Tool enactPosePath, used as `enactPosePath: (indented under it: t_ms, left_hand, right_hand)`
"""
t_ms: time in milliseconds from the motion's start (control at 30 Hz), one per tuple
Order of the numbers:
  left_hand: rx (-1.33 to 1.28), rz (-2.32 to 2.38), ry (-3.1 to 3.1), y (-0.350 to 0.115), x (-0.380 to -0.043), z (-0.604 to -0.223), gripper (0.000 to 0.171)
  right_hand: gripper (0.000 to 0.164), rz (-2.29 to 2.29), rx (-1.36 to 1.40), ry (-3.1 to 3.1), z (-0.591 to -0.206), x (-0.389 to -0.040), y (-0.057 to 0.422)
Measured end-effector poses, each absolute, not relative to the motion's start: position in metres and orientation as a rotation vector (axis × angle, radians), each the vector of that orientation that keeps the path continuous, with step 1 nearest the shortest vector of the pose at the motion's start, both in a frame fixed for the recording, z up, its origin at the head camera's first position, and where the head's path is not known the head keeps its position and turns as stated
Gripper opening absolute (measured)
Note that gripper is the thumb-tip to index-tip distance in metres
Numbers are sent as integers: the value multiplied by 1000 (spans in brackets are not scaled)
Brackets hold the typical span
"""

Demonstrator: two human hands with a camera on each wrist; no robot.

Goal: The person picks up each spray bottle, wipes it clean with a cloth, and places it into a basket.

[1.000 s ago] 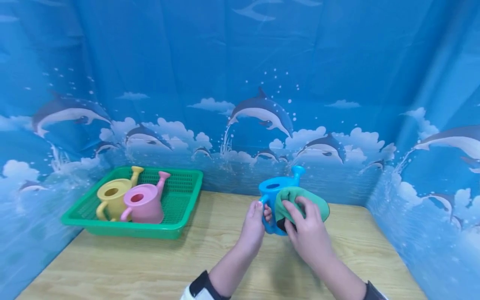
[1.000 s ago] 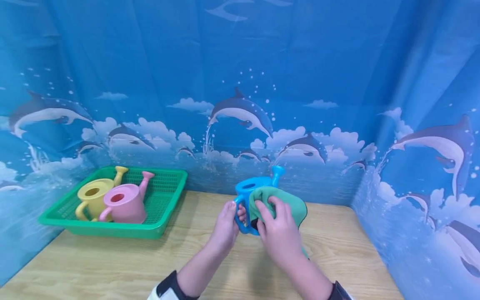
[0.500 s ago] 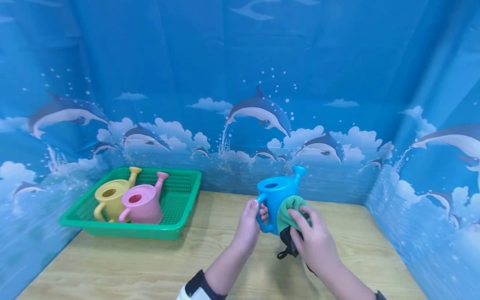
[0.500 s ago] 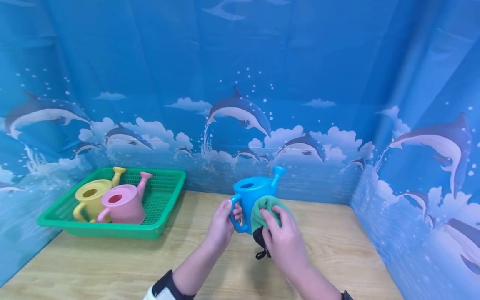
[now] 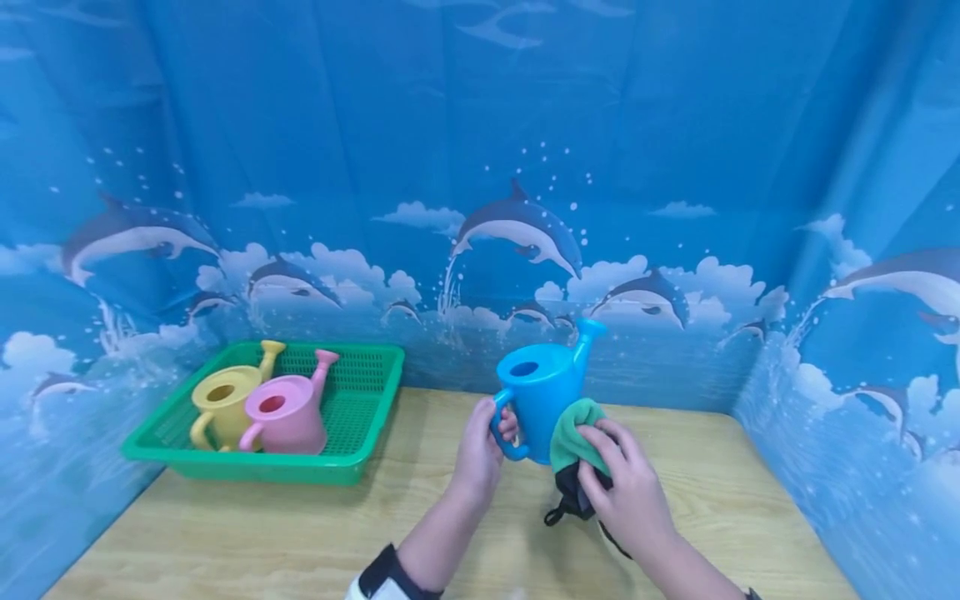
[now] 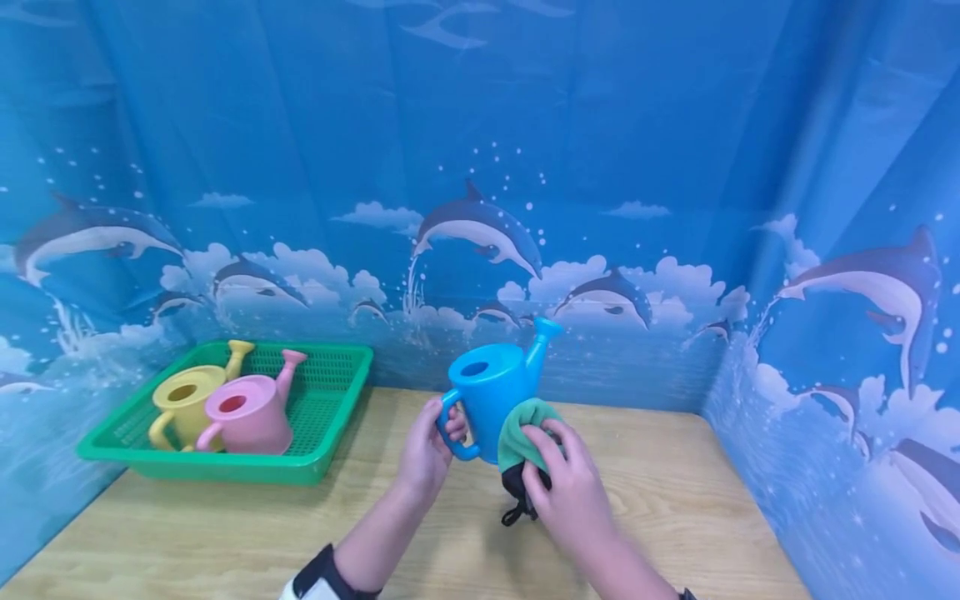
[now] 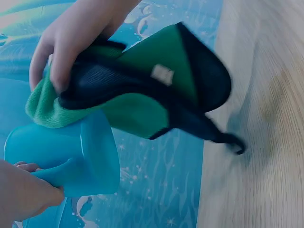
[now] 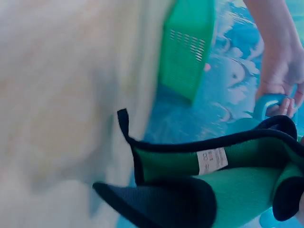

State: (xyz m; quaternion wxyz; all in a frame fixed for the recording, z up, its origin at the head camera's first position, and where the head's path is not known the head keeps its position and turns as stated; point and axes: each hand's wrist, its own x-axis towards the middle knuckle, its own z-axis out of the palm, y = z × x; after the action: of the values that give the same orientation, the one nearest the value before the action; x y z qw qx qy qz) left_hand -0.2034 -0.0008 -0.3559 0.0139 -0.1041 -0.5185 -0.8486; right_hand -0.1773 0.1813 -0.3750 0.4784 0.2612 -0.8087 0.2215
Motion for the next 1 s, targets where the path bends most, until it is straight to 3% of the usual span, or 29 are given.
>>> enactPosePath:
  t_ms: [167,567,1000]
  left_hand:
    - [-375,-2631,-1682,-7,-205,-357,18]
    - [-400,-2594,-1926,-18,-206,-362,21]
    - [-419,-2608,-1816,-27,-208,-358,23]
  right_hand:
    - [39,619,591,-2018,-382,-172,184]
    - [34,875,439,-2074,-350,-174,188]
    - [40,831,539,-2062,-382,-167,187]
